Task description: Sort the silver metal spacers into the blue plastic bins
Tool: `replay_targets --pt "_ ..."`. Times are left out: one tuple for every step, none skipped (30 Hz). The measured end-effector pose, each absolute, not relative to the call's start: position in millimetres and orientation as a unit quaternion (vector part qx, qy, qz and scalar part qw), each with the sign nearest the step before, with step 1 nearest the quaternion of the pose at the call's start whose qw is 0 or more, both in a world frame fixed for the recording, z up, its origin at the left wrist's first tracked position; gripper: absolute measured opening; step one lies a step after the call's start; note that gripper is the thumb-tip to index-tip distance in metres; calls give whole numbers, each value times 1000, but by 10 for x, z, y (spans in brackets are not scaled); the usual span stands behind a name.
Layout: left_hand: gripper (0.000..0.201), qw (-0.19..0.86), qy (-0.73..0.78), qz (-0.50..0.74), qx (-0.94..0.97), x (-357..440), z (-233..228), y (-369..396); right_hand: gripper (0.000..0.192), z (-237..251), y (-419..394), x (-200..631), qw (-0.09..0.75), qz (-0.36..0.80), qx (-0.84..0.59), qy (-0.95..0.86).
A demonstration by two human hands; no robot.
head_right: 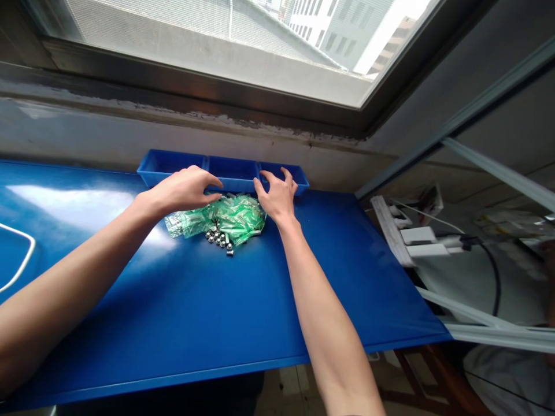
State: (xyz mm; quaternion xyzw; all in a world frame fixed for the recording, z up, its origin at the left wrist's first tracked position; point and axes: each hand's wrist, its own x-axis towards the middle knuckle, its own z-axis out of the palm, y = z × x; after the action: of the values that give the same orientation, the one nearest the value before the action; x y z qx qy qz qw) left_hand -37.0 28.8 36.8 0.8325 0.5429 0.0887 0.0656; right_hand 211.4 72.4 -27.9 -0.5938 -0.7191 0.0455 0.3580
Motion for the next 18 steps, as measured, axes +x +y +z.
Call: replay_targets --pt "44 64 543 71 834 -378 371 283 39 -269 718 2106 361 39 -592 -720" --pt "44 65 540 57 837 -384 368 281 38 -255 706 2093 367 32 -588 -720" --pt "44 68 536 46 840 -390 360 281 36 -238 686 2075 377 22 -583 -720" --pt "43 70 533 38 842 -396 350 283 34 -219 656 2054 388 12 -577 -718" --pt "43 71 532 33 843 -400 340 286 31 -200 617 2030 401 3 -571 -716" --pt "43 73 533 30 842 -404 332 287 28 -182 569 2004 416 -4 -563 -714" --pt "43 74 534 29 842 -406 328 288 26 -170 515 1979 433 -8 -555 -710" --pt "44 75 536 30 840 -405 328 286 25 -163 457 1955 446 0 -544 -711" --pt "44 73 538 33 839 -402 332 282 25 -164 400 1935 463 18 -530 -710" --pt "45 70 541 37 838 -395 338 276 25 -173 346 1919 479 42 -520 -706" --pt "46 64 543 41 836 -386 347 269 25 -188 299 1908 494 65 -512 -700" --pt "46 58 546 45 834 -374 357 262 25 -208 260 1900 503 86 -505 -695" --pt "46 52 549 50 833 -361 367 255 25 -230 230 1895 509 103 -500 -693" --pt "45 46 551 57 831 -348 377 249 25 -252 209 1894 512 115 -495 -693" --pt "44 42 552 64 830 -336 389 243 25 -271 195 1894 512 123 -490 -694" --pt "42 38 553 72 829 -327 403 239 25 -285 188 1895 512 127 -487 -696" --pt "40 35 553 82 829 -319 418 236 25 -295 183 1896 512 130 -487 -696" --pt "38 32 552 94 828 -314 435 233 25 -299 181 1897 512 135 -488 -694"
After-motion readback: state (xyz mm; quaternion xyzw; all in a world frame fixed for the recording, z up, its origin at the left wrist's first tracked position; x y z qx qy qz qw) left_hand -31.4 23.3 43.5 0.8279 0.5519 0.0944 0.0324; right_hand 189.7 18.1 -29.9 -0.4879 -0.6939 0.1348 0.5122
